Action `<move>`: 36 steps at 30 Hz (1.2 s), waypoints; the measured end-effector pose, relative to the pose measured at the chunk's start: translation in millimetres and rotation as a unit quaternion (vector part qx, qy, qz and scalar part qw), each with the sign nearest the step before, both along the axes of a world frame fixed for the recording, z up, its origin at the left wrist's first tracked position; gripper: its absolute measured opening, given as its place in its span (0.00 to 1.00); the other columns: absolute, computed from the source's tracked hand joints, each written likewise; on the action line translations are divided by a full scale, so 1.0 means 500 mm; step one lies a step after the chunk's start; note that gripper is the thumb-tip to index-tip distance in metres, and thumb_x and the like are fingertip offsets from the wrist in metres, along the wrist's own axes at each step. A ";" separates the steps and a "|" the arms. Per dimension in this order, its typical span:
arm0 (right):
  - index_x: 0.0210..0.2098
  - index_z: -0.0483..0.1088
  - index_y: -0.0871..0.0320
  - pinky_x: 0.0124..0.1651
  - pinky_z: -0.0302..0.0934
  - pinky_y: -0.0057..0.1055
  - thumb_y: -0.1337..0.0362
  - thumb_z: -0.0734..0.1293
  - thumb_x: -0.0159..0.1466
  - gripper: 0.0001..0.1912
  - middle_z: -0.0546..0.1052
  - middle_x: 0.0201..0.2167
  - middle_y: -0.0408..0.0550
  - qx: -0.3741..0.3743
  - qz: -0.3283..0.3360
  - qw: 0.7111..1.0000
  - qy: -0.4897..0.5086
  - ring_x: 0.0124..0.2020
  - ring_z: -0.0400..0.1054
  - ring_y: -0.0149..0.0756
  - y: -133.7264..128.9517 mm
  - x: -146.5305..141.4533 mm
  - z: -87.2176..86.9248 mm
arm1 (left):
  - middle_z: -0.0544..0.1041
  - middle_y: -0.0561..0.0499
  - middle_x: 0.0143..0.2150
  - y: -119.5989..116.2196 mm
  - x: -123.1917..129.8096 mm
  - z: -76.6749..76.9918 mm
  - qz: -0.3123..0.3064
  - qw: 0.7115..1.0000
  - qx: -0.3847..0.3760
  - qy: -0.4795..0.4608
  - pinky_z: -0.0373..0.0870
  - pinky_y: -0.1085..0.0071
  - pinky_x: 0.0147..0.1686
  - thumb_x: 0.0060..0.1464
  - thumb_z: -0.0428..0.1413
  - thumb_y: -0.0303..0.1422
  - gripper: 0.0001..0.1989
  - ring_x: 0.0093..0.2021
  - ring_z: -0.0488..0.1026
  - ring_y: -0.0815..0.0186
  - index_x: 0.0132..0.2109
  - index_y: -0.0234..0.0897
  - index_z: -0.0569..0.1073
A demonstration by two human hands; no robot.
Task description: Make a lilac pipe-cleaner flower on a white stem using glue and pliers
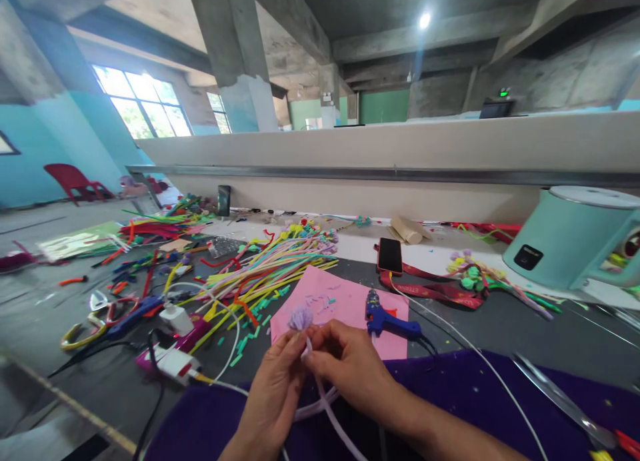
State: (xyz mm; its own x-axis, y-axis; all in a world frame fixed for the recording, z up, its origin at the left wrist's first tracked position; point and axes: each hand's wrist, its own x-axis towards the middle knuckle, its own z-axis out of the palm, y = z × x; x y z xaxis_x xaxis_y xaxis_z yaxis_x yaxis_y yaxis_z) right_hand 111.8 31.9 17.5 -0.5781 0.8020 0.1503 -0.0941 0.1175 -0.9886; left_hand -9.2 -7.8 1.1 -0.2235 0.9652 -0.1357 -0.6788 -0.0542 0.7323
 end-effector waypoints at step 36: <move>0.27 0.65 0.63 0.14 0.44 0.18 0.56 0.66 0.57 0.14 0.69 0.15 0.39 -0.229 0.120 0.962 0.087 0.11 0.57 0.20 0.013 -0.010 -0.036 | 0.75 0.50 0.30 -0.001 0.001 -0.003 0.021 1.000 0.003 0.010 0.68 0.74 0.35 0.41 0.62 0.27 0.08 0.31 0.70 0.70 0.33 0.32 0.77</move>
State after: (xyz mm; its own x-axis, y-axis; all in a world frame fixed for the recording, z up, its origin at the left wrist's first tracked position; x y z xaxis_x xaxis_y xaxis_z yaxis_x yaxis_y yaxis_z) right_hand 106.6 38.6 -0.6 -0.7533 0.6532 -0.0762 -0.2326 -0.3731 -0.8982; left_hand -8.9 -8.4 -0.5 -0.2666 0.9556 -0.1254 -0.6608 -0.0866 0.7455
